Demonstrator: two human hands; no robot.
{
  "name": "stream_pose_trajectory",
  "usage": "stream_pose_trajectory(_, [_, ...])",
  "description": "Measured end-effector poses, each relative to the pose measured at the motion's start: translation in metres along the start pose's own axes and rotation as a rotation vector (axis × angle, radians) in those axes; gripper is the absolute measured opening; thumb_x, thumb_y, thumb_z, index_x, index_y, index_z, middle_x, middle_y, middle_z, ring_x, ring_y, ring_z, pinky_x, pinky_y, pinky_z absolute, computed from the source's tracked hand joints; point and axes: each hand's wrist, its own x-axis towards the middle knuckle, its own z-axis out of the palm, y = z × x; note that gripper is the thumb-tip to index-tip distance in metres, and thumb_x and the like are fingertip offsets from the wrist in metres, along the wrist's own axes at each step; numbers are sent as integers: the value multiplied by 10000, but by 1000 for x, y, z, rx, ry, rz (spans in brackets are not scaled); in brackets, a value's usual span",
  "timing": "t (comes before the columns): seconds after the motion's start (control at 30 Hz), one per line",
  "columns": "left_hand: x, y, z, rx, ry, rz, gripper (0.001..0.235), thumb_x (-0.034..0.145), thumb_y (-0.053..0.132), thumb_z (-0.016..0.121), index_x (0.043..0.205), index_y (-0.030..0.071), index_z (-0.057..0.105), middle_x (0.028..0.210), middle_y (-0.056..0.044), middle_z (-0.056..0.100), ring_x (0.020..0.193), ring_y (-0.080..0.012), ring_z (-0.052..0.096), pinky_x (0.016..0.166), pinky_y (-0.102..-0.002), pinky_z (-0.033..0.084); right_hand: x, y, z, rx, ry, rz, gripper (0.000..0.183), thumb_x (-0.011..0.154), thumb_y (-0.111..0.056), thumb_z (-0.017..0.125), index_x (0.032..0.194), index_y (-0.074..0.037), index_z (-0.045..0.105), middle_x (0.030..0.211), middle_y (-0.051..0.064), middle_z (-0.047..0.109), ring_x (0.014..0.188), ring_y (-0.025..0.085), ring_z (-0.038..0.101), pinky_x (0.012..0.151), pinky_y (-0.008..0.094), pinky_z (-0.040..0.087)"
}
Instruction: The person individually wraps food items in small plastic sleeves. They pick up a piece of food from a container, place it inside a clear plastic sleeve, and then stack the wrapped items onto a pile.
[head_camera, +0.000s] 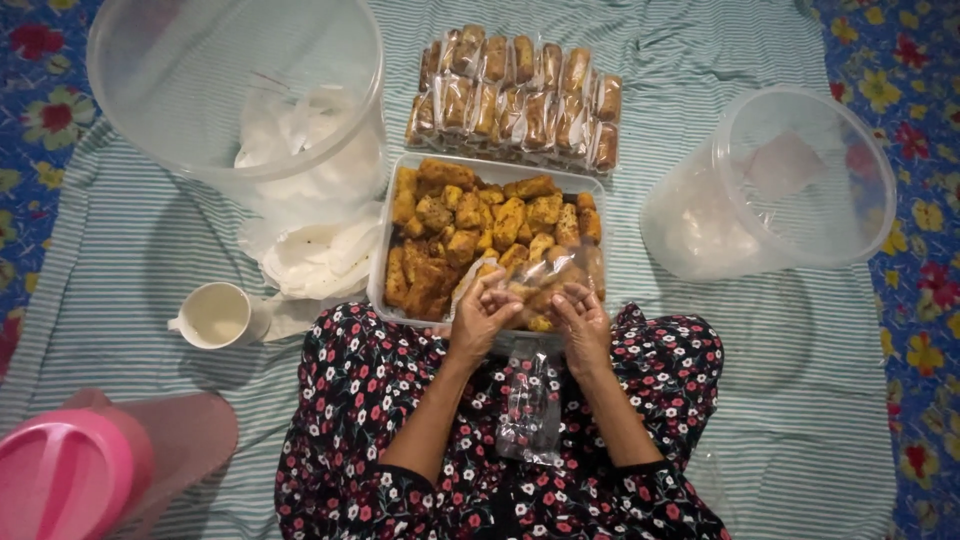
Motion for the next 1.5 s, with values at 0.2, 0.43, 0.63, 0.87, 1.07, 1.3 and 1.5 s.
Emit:
stream_pose_trajectory(0.2, [-9, 39, 10, 270, 133, 57, 115, 803, 203, 903, 848, 136, 820, 658, -35, 726, 630, -54, 602, 547, -257, 569, -12, -5, 7, -24, -13, 34, 339, 885, -67, 773, 1179, -108, 610, 994, 31, 713, 852, 165, 753, 777, 282, 647])
stream_pose_trajectory(0.43, [-7, 38, 10, 461, 103, 188, 287, 955, 258, 739, 690, 150, 749, 545, -17, 656, 577, -44, 530, 527, -236, 499, -7, 11, -2, -6, -37, 63, 318, 883, -93, 786, 1156, -109, 624, 981, 35, 728, 850, 189, 767, 768, 298, 656])
stream_pose_trajectory(0.63, [-7, 26, 6, 332, 112, 212, 87, 898, 174, 793, 905, 95, 829, 772, -111, 770, 776, -112, 647, 730, -334, 580, -9, 8, -8, 12, -28, 83, 328, 887, -97, 785, 1163, -107, 610, 987, 51, 723, 843, 191, 766, 762, 286, 654])
stream_pose_trajectory(0.87, [-9, 25, -1, 390, 65, 193, 152, 915, 235, 795, 817, 120, 804, 709, -67, 751, 731, -69, 610, 674, -298, 562, -21, 6, -10, -60, -109, 164, 357, 905, -137, 767, 1216, -72, 605, 1015, 93, 721, 864, 202, 760, 779, 294, 643])
stream_pose_trajectory(1.07, [-8, 18, -2, 419, 48, 295, 44, 889, 138, 789, 908, 132, 828, 730, -70, 763, 726, -121, 690, 687, -317, 574, -24, 5, -16, -139, -166, 225, 426, 934, -237, 751, 1288, -65, 588, 1083, 144, 712, 917, 238, 759, 794, 321, 632])
stream_pose_trajectory(1.3, [-20, 25, -9, 931, -159, 723, 259, 857, -3, 673, 1037, 162, 762, 808, -87, 652, 800, -342, 670, 758, -418, 567, -37, -5, -3, 14, -154, 244, 490, 931, -323, 737, 1325, -88, 563, 1241, 185, 640, 1091, 335, 699, 923, 442, 584])
stream_pose_trajectory(1.5, [-24, 22, 9, 1194, -133, 1126, 318, 871, 64, 625, 1171, 155, 681, 812, -41, 592, 735, -263, 624, 645, -361, 551, -55, -37, 41, 74, -131, 197, 518, 923, -346, 734, 1365, -176, 524, 1314, 147, 650, 996, 205, 713, 843, 302, 600])
